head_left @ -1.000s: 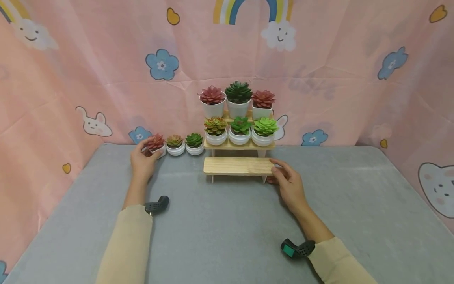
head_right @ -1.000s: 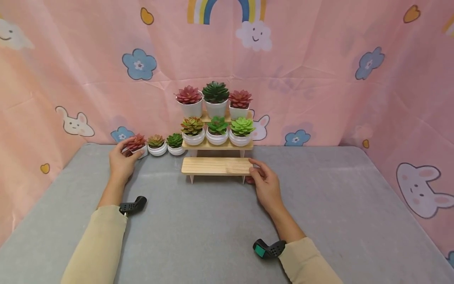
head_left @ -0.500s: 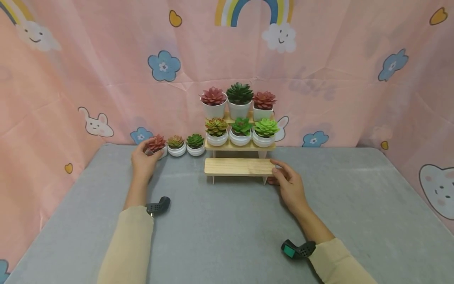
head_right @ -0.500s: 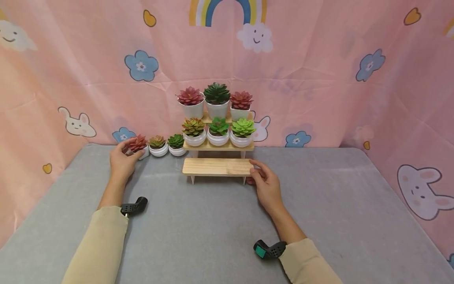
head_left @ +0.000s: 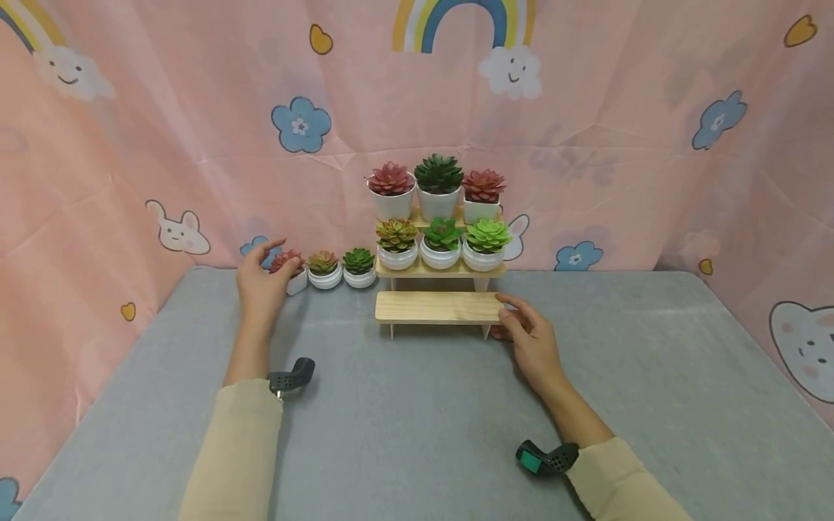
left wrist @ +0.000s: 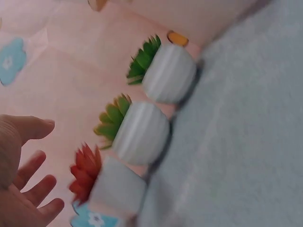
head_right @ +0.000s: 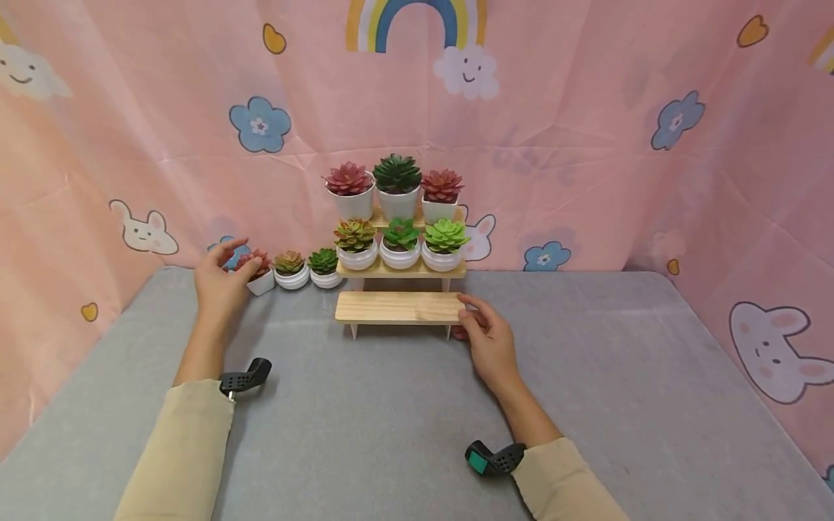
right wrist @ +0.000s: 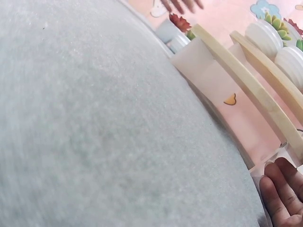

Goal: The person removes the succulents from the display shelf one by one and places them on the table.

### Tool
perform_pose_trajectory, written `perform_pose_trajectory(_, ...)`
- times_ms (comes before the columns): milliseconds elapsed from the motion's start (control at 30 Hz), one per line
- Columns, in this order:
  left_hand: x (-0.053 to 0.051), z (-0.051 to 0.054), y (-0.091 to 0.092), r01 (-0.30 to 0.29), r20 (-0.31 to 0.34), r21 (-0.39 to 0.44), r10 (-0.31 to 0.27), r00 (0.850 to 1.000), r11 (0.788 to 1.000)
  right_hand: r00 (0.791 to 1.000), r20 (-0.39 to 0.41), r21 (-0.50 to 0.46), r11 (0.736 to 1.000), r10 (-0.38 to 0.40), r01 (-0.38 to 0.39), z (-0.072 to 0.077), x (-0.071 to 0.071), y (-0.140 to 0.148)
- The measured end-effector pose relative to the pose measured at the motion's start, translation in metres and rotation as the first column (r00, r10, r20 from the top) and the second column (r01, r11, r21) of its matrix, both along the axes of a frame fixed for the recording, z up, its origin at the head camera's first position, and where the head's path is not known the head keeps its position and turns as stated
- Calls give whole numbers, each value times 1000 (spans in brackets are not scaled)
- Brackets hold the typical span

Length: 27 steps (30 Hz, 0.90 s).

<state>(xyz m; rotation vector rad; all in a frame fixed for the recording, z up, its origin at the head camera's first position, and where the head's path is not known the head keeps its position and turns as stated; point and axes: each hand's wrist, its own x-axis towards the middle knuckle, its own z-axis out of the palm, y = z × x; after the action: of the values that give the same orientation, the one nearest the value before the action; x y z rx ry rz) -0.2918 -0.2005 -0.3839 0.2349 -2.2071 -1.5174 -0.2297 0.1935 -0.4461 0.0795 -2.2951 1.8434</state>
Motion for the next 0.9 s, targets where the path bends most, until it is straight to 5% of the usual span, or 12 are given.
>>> perform_pose_trajectory(133, 4, 17, 9, 69, -17, 31, -68, 998, 997, 1000, 2, 2, 1000, 0, 0, 0, 0, 0)
perform_pose_trajectory(533, 27, 64, 44, 169, -128, -129, -186, 974, 977, 1000, 0, -1, 1000, 2, -2, -1, 0, 0)
perform_pose_trajectory(900, 33, 68, 85, 300, -136, -175, -325, 936, 938, 1000, 5, 5, 1000, 5, -5, 0, 0, 0)
